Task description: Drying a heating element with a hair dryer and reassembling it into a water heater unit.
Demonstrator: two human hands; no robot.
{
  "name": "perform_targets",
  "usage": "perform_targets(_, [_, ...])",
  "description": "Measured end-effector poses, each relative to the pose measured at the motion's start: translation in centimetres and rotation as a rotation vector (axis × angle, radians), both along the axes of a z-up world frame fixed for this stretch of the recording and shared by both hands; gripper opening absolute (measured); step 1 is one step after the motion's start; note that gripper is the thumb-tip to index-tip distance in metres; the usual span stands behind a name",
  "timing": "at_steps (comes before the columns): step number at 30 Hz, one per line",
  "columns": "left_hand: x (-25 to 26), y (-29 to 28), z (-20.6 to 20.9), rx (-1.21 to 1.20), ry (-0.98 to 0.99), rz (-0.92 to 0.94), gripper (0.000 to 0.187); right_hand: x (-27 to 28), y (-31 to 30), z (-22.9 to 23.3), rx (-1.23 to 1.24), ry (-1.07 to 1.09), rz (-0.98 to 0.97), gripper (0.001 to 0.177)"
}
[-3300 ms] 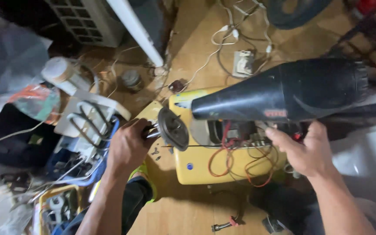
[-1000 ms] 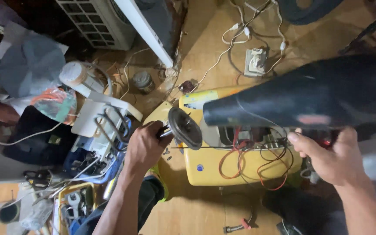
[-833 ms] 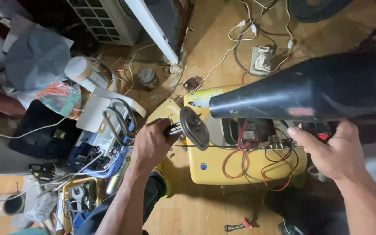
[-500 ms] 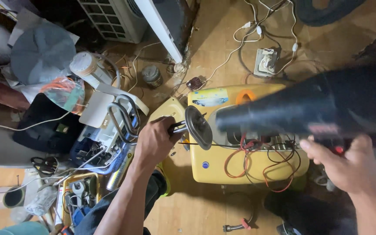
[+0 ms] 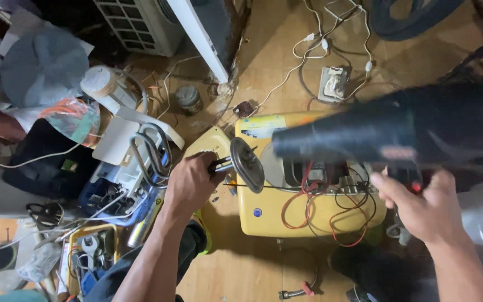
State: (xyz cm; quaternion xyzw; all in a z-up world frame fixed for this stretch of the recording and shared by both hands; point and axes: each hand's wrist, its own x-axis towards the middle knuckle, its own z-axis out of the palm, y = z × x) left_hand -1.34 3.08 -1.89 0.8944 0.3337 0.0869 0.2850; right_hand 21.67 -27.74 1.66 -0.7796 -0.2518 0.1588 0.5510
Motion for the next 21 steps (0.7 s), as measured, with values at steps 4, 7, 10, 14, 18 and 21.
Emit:
perform_targets(4, [-0.1, 0.0, -0.6, 0.005, 0.002, -0.001, 0.017, 0.4, 0.1, -0.8, -0.046, -0.063, -0.025, 0.03])
perform_targets(7, [-0.1, 0.1, -0.8, 0.013, 0.025, -0.004, 0.016, 0.0, 1.0, 1.5, -0.33, -0.268, -0.04, 0.019])
perform_targets(10, [-0.1, 0.1, -0.5, 0.0, 0.029, -0.006, 0.014, -0.1, -0.4, -0.4, 0.006, -0.128, 0.05, 0.013])
perform_targets(14, [-0.1, -0.3, -0.3, -0.002, -0.018, -0.01, 0.013, -0.2, 0.6, 0.7, -0.083, -0.089, -0.095, 0.037])
perform_targets(18, [0.0, -0.1, -0.4, -0.001, -0.01, -0.01, 0.016, 0.7, -0.5, -1.5, -0.009, -0.011, -0.014, 0.021])
perform_targets(21, [-0.2, -0.4, -0.6, -0.005, 0.005, -0.019, 0.016, 0.0, 0.0, -0.3, -0.065, -0.02, -0.061, 0.02])
